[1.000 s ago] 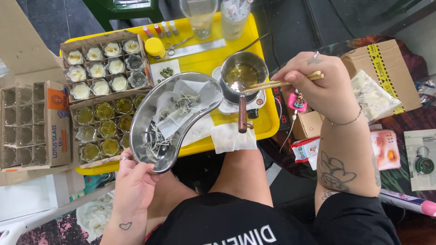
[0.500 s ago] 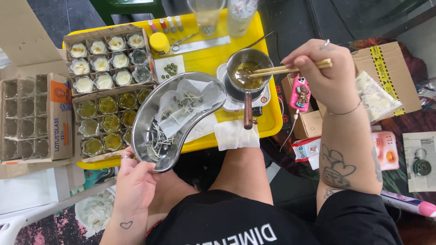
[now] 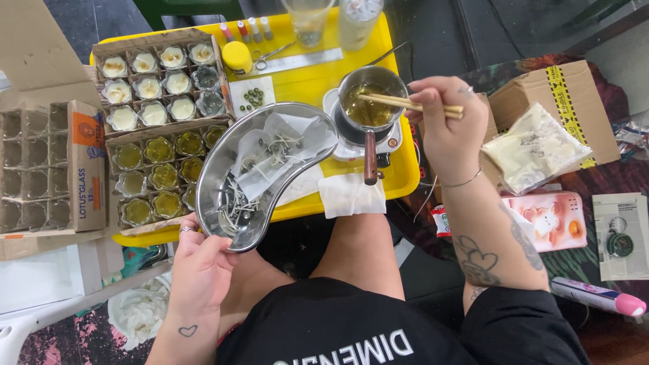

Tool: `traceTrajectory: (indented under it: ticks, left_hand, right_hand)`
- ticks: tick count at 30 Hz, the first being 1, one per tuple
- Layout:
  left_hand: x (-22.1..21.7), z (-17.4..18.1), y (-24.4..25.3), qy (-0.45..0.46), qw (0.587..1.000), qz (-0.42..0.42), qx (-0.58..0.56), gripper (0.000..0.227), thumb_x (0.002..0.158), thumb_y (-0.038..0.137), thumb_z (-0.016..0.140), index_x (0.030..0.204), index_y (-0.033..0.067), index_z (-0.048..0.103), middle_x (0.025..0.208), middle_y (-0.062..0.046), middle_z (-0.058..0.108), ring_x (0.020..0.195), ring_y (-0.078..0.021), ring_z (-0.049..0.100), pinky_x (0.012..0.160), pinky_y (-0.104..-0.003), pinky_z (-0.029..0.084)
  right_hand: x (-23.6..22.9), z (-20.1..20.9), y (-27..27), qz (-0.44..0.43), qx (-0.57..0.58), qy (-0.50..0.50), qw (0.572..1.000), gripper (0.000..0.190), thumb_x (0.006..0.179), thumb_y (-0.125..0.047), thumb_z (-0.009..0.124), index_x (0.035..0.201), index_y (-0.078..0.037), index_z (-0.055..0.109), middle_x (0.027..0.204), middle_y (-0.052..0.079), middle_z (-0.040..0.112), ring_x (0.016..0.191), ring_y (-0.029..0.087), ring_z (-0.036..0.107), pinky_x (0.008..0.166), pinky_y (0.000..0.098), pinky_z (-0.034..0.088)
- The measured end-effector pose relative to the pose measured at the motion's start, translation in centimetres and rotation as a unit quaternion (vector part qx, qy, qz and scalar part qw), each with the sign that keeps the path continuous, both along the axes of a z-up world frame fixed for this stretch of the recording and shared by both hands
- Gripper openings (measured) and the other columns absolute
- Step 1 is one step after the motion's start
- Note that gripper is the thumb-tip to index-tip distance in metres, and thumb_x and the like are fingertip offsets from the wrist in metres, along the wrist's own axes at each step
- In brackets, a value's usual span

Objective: Pouring melted wax into small glass containers using a ladle and chopsticks.

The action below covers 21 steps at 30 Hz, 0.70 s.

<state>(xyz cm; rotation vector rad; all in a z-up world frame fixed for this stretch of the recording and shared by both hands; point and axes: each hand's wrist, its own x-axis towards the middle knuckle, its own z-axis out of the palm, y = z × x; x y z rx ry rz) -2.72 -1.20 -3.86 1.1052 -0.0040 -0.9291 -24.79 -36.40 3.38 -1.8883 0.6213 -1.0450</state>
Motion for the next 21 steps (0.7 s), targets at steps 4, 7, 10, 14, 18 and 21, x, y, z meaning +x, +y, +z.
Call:
traceTrajectory:
  ticks: [4, 7, 10, 14, 18, 21]
  left_hand:
    - [0.1, -0.2, 0.5, -0.007, 1.0, -0.002, -0.007, 0.052, 0.085, -0.011, 0.054, 0.13, 0.0123, 0.041, 0.112, -0.01, 0.066, 0.083, -0.0175, 0.067, 0.061, -0.028, 0.054]
    - [-0.2, 0.9, 0.0, 0.001, 1.0, 0.003, -0.012, 0.048, 0.084, -0.011, 0.053, 0.123, 0.0129, 0.04, 0.111, -0.01, 0.065, 0.086, -0.0197, 0.069, 0.065, -0.033, 0.059]
    - [-0.2, 1.3, 0.0, 0.006, 1.0, 0.005, -0.009, 0.048, 0.084, -0.012, 0.052, 0.123, 0.0131, 0.041, 0.112, -0.01, 0.065, 0.088, -0.0198, 0.069, 0.066, -0.034, 0.059]
    - [-0.2, 1.3, 0.3, 0.013, 1.0, 0.005, -0.002, 0.049, 0.083, -0.012, 0.052, 0.124, 0.0143, 0.042, 0.112, -0.009, 0.065, 0.088, -0.0194, 0.069, 0.067, -0.034, 0.059]
    - [-0.2, 0.9, 0.3, 0.014, 1.0, -0.001, -0.022, 0.049, 0.085, -0.011, 0.053, 0.126, 0.0142, 0.042, 0.114, -0.01, 0.066, 0.089, -0.0191, 0.069, 0.067, -0.032, 0.057]
    - [-0.5, 1.4, 0.2, 0.02, 1.0, 0.004, -0.016, 0.05, 0.085, -0.011, 0.052, 0.127, 0.0148, 0.042, 0.113, -0.009, 0.066, 0.088, -0.0183, 0.069, 0.067, -0.032, 0.057]
  right_hand:
    - [0.3, -1.3, 1.2, -0.033, -0.031, -0.016, 0.999, 0.025, 0.117, -0.02, 0.057, 0.116, 0.003, 0.066, 0.098, 0.008, 0.069, 0.084, 0.012, 0.071, 0.075, 0.0225, 0.058]
    - [0.1, -2.6, 1.6, -0.043, -0.005, -0.035, 0.998, 0.024, 0.116, -0.02, 0.057, 0.116, 0.003, 0.064, 0.097, 0.008, 0.072, 0.084, 0.012, 0.071, 0.076, 0.0221, 0.059]
    - [-0.5, -2.8, 1.5, -0.046, -0.052, -0.022, 0.997, 0.025, 0.117, -0.02, 0.057, 0.116, 0.004, 0.066, 0.1, 0.01, 0.071, 0.085, 0.013, 0.072, 0.076, 0.0224, 0.058]
    - [-0.7, -3.6, 1.2, -0.051, -0.024, -0.035, 0.998, 0.024, 0.117, -0.02, 0.057, 0.117, 0.003, 0.064, 0.098, 0.01, 0.072, 0.083, 0.012, 0.071, 0.076, 0.0224, 0.059]
    - [-0.8, -5.1, 0.7, -0.074, -0.01, -0.068, 0.995, 0.022, 0.119, -0.019, 0.054, 0.119, 0.002, 0.061, 0.097, 0.01, 0.072, 0.081, 0.01, 0.067, 0.074, 0.0213, 0.056]
    - [-0.7, -6.5, 0.3, -0.091, 0.017, -0.109, 0.99, 0.021, 0.119, -0.02, 0.052, 0.12, 0.0, 0.057, 0.097, 0.009, 0.072, 0.081, 0.01, 0.066, 0.073, 0.0209, 0.055]
